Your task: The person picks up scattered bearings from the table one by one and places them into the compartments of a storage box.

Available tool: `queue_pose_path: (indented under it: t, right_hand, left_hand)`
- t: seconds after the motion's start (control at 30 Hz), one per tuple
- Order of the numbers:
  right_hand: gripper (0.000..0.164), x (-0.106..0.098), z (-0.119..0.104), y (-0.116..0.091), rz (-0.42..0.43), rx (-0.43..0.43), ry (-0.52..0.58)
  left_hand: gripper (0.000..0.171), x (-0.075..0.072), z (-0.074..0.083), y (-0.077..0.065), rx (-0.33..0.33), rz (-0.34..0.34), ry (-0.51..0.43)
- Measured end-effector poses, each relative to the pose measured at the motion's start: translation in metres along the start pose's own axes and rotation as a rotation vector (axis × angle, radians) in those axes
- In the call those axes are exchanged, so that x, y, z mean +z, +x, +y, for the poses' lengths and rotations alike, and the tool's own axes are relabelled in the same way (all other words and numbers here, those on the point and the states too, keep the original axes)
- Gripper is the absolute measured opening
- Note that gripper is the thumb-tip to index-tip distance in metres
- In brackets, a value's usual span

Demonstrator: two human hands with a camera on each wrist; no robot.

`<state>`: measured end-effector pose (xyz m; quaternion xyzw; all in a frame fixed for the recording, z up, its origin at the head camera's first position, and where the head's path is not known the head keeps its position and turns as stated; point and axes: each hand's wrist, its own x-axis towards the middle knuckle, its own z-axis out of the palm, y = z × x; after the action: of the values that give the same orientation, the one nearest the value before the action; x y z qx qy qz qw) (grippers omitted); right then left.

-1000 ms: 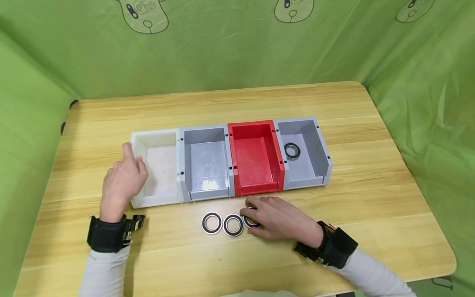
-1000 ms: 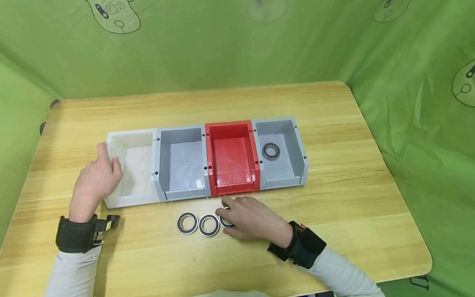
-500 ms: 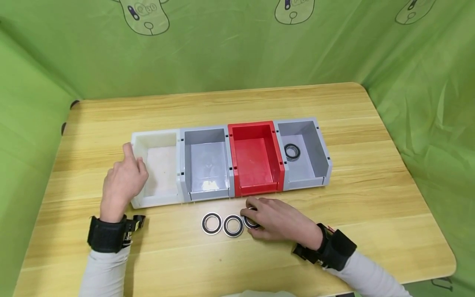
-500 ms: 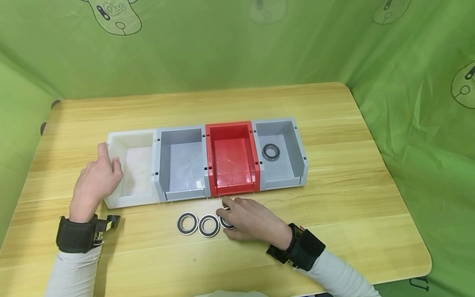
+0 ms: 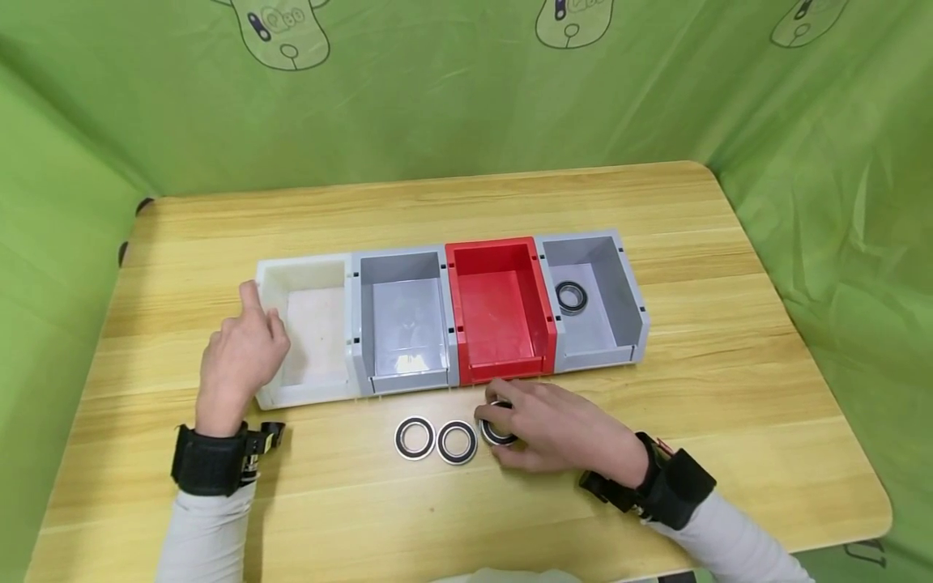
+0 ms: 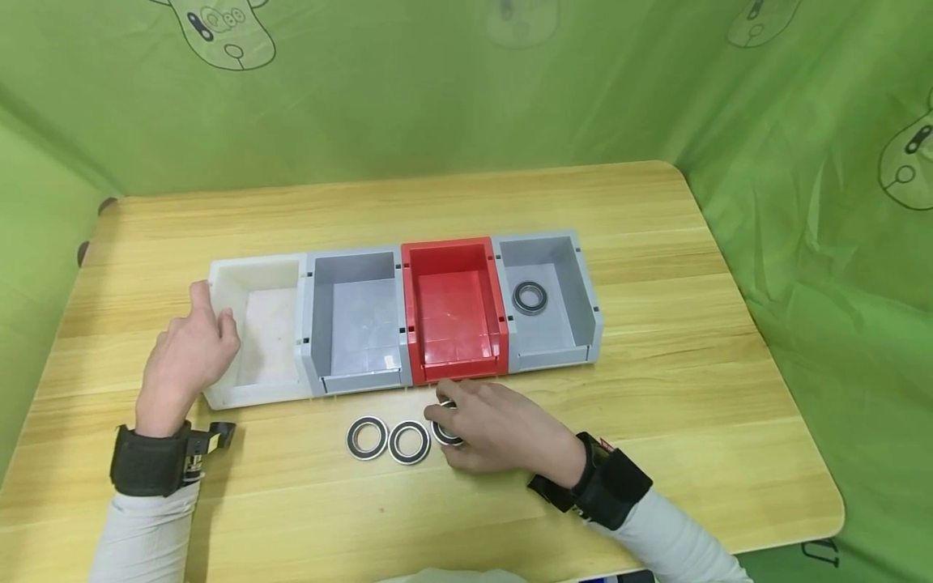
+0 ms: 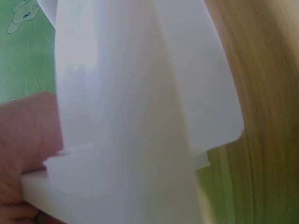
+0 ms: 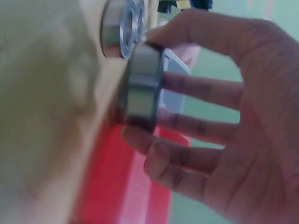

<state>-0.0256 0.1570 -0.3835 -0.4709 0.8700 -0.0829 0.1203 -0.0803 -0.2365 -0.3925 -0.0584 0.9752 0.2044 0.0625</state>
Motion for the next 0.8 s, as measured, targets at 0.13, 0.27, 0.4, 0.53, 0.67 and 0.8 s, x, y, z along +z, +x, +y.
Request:
queue_pose_path:
  t: [0.13, 0.27, 0.4, 0.53, 0.67, 0.8]
  right_hand:
    - [0.042, -0.012, 0.002, -0.003, 0.044, -0.02, 0.013]
    - [0.045, -0.026, 0.003, -0.005, 0.092, -0.024, 0.015]
    - [0.044, -0.038, 0.004, -0.006, 0.134, -0.018, -0.005]
    - [0.042, -0.048, 0.007, -0.006, 0.173, -0.029, -0.024]
    - [0.043, -0.058, 0.011, -0.007, 0.209, -0.041, -0.048]
    - [0.045, -0.069, 0.014, -0.005, 0.254, -0.054, -0.083]
  left_hand:
    - [0.056, 0.0, 0.0, 0.0, -0.001, 0.001, 0.0]
    - [0.056, 0.0, -0.001, 0.0, 0.0, 0.003, 0.0]
    - [0.056, 0.001, -0.001, 0.0, 0.0, 0.004, -0.003]
    - [0.055, 0.001, -0.002, 0.0, 0.001, 0.009, -0.003]
    - [0.055, 0.002, -0.002, 0.0, 0.004, 0.011, -0.007]
    - [0.055, 0.001, -0.001, -0.001, 0.01, 0.012, 0.0]
